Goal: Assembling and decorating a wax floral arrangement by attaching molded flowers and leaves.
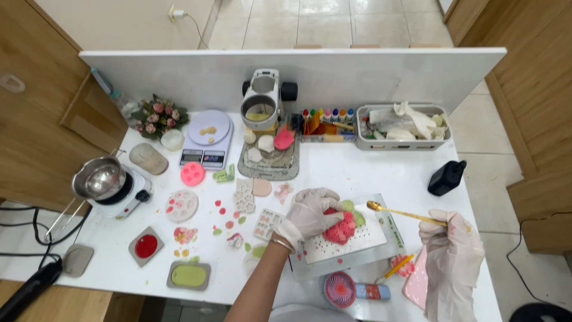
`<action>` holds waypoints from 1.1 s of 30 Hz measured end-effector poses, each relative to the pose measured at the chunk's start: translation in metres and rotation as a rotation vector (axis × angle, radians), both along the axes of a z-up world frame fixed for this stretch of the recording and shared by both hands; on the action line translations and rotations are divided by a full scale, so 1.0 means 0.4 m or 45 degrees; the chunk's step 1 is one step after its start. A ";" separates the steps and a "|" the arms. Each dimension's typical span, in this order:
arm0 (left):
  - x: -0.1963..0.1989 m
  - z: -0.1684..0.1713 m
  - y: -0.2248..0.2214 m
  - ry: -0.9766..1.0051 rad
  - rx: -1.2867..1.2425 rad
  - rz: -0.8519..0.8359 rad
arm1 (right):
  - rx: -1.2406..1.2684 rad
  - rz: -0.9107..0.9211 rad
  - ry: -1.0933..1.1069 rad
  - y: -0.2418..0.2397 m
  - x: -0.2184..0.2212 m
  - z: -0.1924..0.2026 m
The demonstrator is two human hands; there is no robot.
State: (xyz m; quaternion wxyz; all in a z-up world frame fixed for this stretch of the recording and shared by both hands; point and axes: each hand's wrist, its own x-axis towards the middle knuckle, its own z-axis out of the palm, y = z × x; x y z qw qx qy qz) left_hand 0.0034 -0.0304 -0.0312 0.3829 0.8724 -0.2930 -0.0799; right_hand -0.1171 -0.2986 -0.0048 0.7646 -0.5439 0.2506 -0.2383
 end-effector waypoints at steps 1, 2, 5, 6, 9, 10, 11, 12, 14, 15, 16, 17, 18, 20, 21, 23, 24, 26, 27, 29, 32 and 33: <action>0.006 -0.006 -0.001 -0.038 -0.016 0.004 | -0.022 0.039 -0.070 -0.001 0.005 0.000; -0.011 -0.022 0.001 -0.052 -0.029 0.007 | -0.039 0.077 -0.117 0.000 -0.012 -0.005; -0.024 0.003 0.002 -0.010 -0.099 0.037 | -0.053 0.192 -0.201 0.007 -0.013 -0.005; -0.033 0.002 0.004 0.041 -0.090 0.042 | -0.040 0.195 -0.151 0.012 -0.014 -0.009; -0.041 -0.003 0.004 -0.023 -0.125 0.044 | -0.137 0.251 -0.159 0.024 -0.005 -0.013; -0.041 -0.010 0.002 -0.066 -0.165 0.042 | -0.170 0.271 -0.128 0.029 -0.001 -0.009; -0.042 -0.015 0.001 -0.109 -0.205 0.041 | -0.203 0.292 -0.096 0.033 0.004 -0.003; -0.044 -0.018 0.002 -0.084 -0.198 0.047 | -0.193 0.298 -0.072 0.029 0.006 -0.015; -0.043 -0.020 0.001 -0.089 -0.276 0.043 | -0.191 0.384 -0.173 0.020 0.011 -0.035; -0.046 -0.025 0.004 -0.068 -0.271 0.047 | -0.182 0.387 -0.153 0.018 0.015 -0.041; -0.045 -0.028 0.006 -0.058 -0.330 0.035 | -0.195 0.406 -0.145 0.015 0.021 -0.046; -0.044 -0.029 0.008 -0.047 -0.389 0.024 | -0.208 0.425 -0.137 0.011 0.026 -0.049; -0.046 -0.031 0.008 -0.037 -0.388 0.026 | -0.205 0.427 -0.127 0.008 0.031 -0.050; -0.048 -0.031 0.009 -0.067 -0.488 0.006 | -0.222 0.468 -0.137 0.002 0.041 -0.049; -0.049 -0.030 0.010 -0.061 -0.487 0.007 | -0.219 0.468 -0.131 -0.001 0.048 -0.053; -0.049 -0.029 0.010 -0.107 -0.510 0.006 | -0.178 0.519 -0.148 -0.008 0.062 -0.059; -0.049 -0.027 0.011 -0.104 -0.509 0.007 | -0.176 0.520 -0.145 -0.009 0.066 -0.059; -0.050 -0.023 0.012 -0.133 -0.501 0.016 | -0.178 0.573 -0.176 -0.010 0.073 -0.057; -0.050 -0.023 0.012 -0.129 -0.501 0.017 | -0.177 0.573 -0.173 -0.014 0.079 -0.061; -0.051 -0.024 0.012 -0.163 -0.482 0.036 | -0.220 0.631 -0.179 -0.024 0.090 -0.068; -0.056 -0.018 0.015 -0.203 -0.437 0.051 | -0.280 0.658 -0.136 -0.022 0.098 -0.066; -0.058 -0.016 0.015 -0.199 -0.438 0.050 | -0.280 0.657 -0.133 -0.025 0.106 -0.062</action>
